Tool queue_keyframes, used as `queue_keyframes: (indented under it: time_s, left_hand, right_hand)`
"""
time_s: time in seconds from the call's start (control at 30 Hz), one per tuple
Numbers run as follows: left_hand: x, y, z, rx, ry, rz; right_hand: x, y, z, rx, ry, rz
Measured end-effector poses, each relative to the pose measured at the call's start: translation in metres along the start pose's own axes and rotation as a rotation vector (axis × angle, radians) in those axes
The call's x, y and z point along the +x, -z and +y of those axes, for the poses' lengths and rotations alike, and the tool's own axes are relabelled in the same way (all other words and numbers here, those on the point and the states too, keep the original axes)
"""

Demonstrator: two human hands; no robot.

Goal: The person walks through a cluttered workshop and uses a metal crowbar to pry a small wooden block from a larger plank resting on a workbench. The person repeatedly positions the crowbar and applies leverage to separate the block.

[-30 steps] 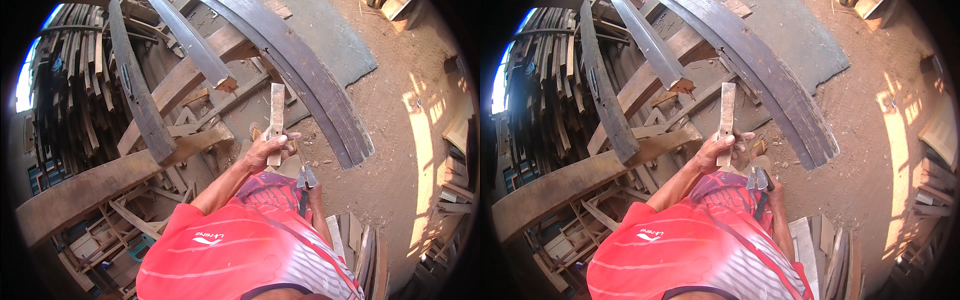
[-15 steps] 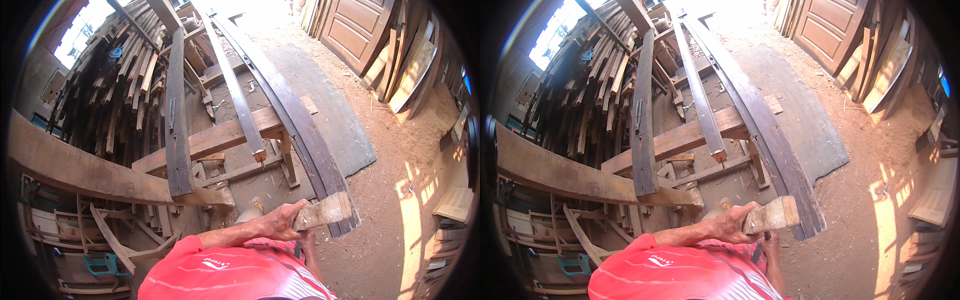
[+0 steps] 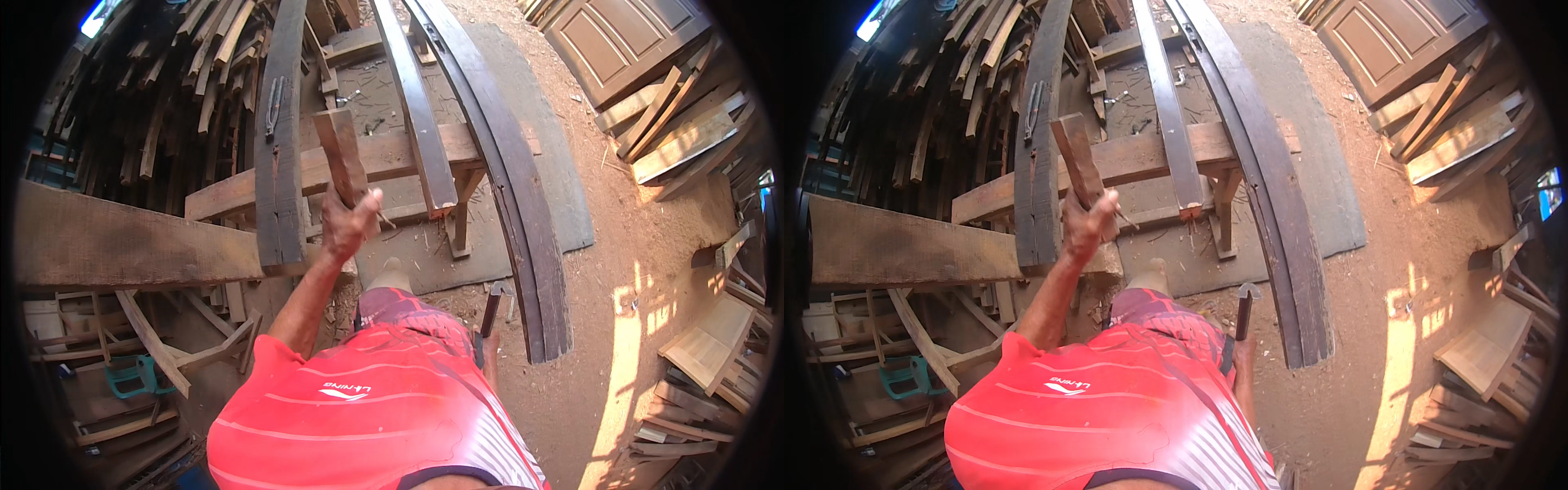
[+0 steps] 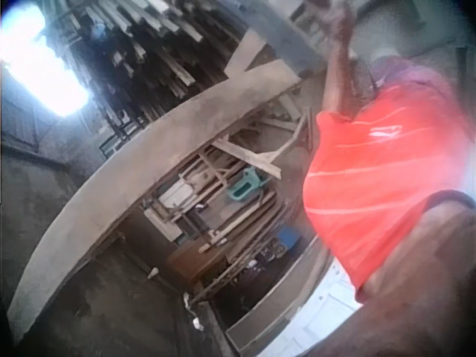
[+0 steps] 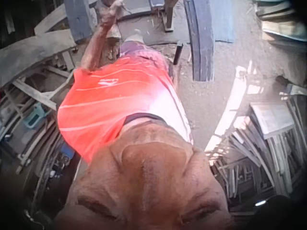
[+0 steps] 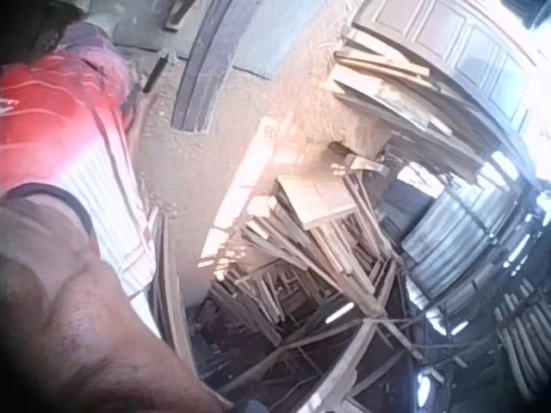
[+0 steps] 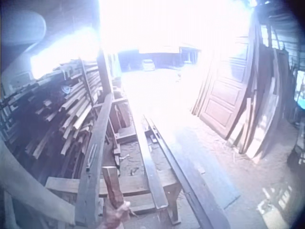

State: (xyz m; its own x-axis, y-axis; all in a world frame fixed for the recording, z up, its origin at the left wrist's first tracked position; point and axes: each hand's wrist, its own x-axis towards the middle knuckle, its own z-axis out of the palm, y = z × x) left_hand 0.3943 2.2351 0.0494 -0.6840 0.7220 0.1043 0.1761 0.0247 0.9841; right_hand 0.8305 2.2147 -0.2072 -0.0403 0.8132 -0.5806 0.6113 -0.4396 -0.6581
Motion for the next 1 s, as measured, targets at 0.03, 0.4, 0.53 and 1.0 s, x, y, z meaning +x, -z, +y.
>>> queue_keyframes:
  time_s: [0.03,0.4,0.53,1.0]
  left_hand:
    - [0.027,0.006,-0.001,-0.046,0.012,0.042]
    - [0.1,0.02,-0.02,-0.039,-0.164,-0.128]
    - [0.009,0.007,-0.036,-0.14,0.105,-0.728]
    - [-0.159,-0.171,-0.045,-0.537,0.461,-1.509]
  right_hand:
    - [0.002,-0.005,0.002,0.039,0.0,0.018]
    - [-0.034,-0.04,-0.05,0.2,0.106,0.104]
    - [-0.055,-0.025,-0.104,0.254,0.122,0.119]
    - [-0.107,0.131,-0.276,0.536,0.44,-0.228]
